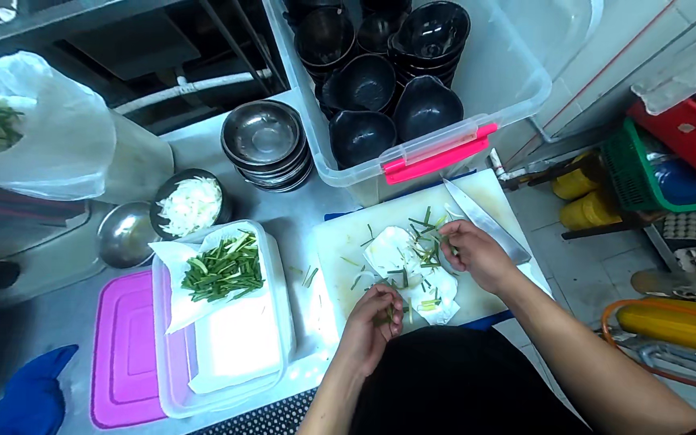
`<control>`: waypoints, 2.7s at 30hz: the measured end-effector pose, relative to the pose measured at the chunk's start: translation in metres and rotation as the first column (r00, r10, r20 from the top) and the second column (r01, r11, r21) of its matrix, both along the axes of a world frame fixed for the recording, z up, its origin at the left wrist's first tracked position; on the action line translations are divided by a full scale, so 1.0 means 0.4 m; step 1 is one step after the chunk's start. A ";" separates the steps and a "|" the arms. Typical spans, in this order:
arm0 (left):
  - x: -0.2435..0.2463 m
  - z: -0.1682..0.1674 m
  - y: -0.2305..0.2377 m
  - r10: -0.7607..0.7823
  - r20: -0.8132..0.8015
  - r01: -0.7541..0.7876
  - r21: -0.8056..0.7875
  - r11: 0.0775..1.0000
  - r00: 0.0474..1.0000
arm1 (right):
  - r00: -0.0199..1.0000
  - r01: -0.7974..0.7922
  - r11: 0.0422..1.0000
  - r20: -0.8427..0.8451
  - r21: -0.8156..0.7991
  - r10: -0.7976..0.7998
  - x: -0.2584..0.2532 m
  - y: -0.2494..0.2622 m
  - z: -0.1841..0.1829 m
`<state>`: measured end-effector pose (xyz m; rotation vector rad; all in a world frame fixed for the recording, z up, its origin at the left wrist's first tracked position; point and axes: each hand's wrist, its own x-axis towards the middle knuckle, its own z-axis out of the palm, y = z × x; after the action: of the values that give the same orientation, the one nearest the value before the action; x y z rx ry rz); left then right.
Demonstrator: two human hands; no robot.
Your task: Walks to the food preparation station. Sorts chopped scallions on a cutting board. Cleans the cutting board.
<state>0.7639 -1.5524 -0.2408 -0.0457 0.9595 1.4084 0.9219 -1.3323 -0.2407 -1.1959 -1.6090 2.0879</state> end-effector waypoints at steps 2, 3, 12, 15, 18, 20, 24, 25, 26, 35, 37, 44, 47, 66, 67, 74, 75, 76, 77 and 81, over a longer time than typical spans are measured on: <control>0.002 0.007 0.013 -0.019 -0.013 0.019 -0.003 1.000 1.000 | 0.993 -0.091 0.994 0.083 0.058 0.086 -0.019 0.005 -0.008; 0.003 0.010 0.017 -0.027 -0.020 0.027 -0.001 1.000 0.999 | 0.966 -0.203 0.965 0.197 0.167 0.169 -0.027 0.008 -0.010; -0.001 0.007 -0.001 -0.002 -0.036 0.001 -0.040 0.999 0.999 | 0.596 -0.788 0.389 0.749 0.476 0.290 -0.036 -0.006 -0.037; -0.002 0.001 -0.010 0.027 -0.040 -0.030 -0.077 0.997 0.999 | 0.650 -0.738 0.467 0.698 0.488 0.299 -0.016 0.004 -0.034; -0.001 -0.003 -0.013 0.038 -0.035 -0.041 -0.093 0.995 0.999 | 0.743 -0.625 0.622 0.603 0.471 0.290 0.006 0.009 -0.023; 0.001 -0.002 -0.009 0.038 -0.030 -0.041 -0.101 0.994 0.999 | 0.805 -0.542 0.703 0.527 0.460 0.275 0.016 -0.008 -0.003; 0.009 0.004 0.013 0.057 0.011 -0.055 -0.155 0.986 0.998 | 0.861 -0.479 0.824 0.346 0.304 0.373 0.000 -0.093 0.062; 0.013 0.004 0.020 0.073 0.036 -0.066 -0.162 0.985 0.997 | 0.862 -0.485 0.834 0.303 0.262 0.406 -0.007 -0.125 0.072; 0.016 0.004 0.026 0.090 0.056 -0.079 -0.165 0.983 0.994 | 0.856 -0.504 0.831 0.262 0.236 0.445 -0.015 -0.157 0.080; 0.011 0.003 0.026 0.121 0.271 -0.077 -0.169 0.983 0.955 | 0.681 -0.730 0.589 0.288 0.348 0.674 -0.043 -0.194 0.154; 0.009 -0.001 0.028 0.113 0.287 -0.071 -0.151 0.986 0.951 | 0.727 -0.683 0.653 0.218 0.327 0.651 -0.041 -0.180 0.150; 0.002 -0.026 0.031 0.075 0.279 -0.033 -0.153 0.988 0.957 | 0.747 -0.598 0.644 0.624 0.478 0.231 -0.068 -0.067 -0.002; -0.005 -0.024 0.031 0.092 0.251 -0.047 -0.183 0.982 0.964 | 0.604 -0.718 0.568 0.766 0.402 0.221 -0.088 -0.059 -0.035; 0.002 -0.022 0.037 0.104 0.169 -0.074 -0.178 0.981 0.980 | 0.864 -0.423 0.851 0.424 0.312 0.274 -0.019 -0.136 0.044; 0.005 -0.019 0.040 0.110 0.165 -0.080 -0.183 0.980 0.980 | 0.846 -0.476 0.837 0.403 0.270 0.350 -0.022 -0.149 0.056; 0.001 -0.021 0.032 0.073 0.157 -0.039 -0.209 0.977 0.985 | 0.849 -0.492 0.819 0.371 0.295 0.377 -0.047 -0.136 0.029; -0.001 -0.022 0.029 0.080 0.167 -0.044 -0.210 0.977 0.983 | 0.838 -0.491 0.804 0.433 0.335 0.331 -0.058 -0.122 0.014; -0.002 -0.024 0.028 0.086 0.171 -0.048 -0.211 0.976 0.982 | 0.815 -0.505 0.786 0.496 0.356 0.299 -0.072 -0.110 0.003; -0.003 -0.024 0.028 0.092 0.174 -0.054 -0.214 0.975 0.980 | 0.779 -0.539 0.763 0.556 0.356 0.290 -0.088 -0.098 -0.007; -0.004 -0.022 0.030 0.108 0.174 -0.069 -0.218 0.974 0.979 | 0.534 -0.739 0.636 0.768 0.222 0.353 -0.162 -0.079 -0.002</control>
<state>0.7623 -1.5406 -0.2497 -0.3767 0.9568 1.3526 0.8572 -1.3640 -0.2414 -1.3922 -3.0490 1.2475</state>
